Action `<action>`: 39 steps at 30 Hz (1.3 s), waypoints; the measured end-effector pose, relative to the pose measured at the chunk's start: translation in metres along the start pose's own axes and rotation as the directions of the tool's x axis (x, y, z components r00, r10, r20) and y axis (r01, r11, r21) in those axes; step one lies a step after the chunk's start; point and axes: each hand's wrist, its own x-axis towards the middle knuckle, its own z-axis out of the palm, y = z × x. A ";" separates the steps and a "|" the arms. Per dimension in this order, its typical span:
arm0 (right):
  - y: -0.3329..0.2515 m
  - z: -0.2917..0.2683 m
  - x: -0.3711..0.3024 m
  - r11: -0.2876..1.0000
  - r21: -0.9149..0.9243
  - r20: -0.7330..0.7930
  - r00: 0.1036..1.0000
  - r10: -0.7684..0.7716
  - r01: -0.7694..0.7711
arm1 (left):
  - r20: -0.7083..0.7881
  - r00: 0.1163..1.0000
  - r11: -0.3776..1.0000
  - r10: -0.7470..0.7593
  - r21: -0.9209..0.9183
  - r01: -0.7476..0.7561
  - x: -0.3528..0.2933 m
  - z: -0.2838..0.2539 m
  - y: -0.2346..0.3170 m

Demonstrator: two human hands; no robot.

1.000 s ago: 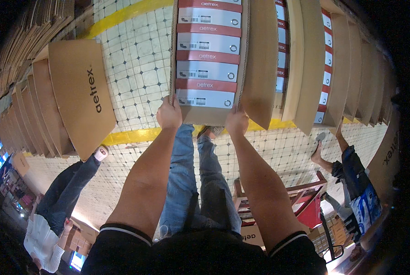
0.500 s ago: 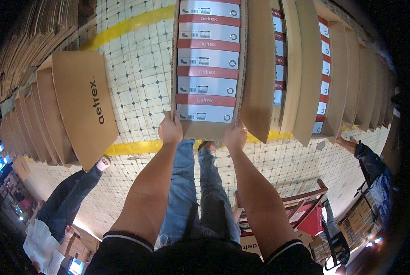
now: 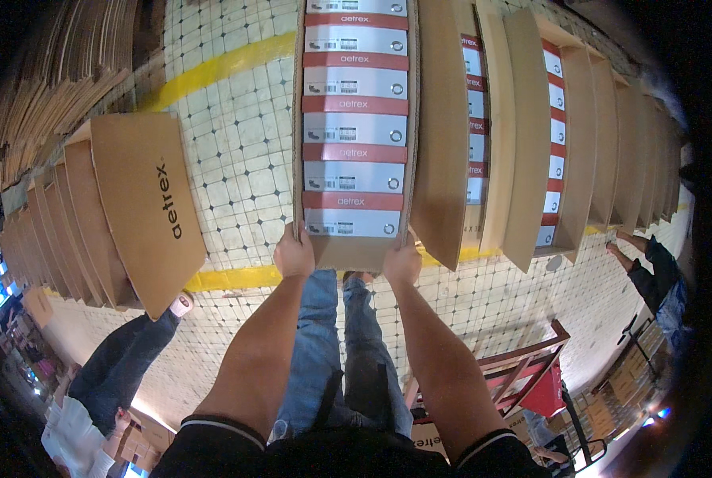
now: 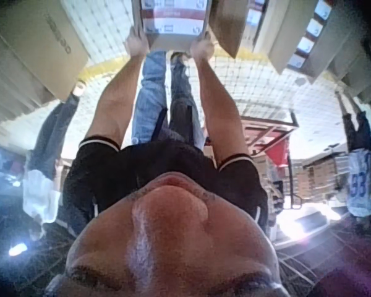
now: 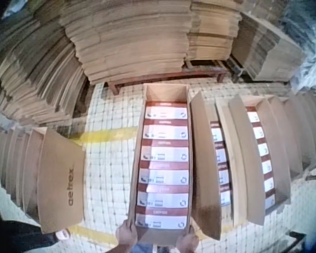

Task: The person repeatedly opens and closes large cardboard cartons containing smaller shoe boxes. They lift the cartons, fold the flaps open, and then fold them closed again in a repetitive cycle.

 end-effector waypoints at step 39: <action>0.006 0.012 0.001 0.996 -0.017 -0.031 0.996 0.087 -0.088 | 0.011 1.000 0.999 0.026 -0.038 -0.025 0.002 0.004 -0.006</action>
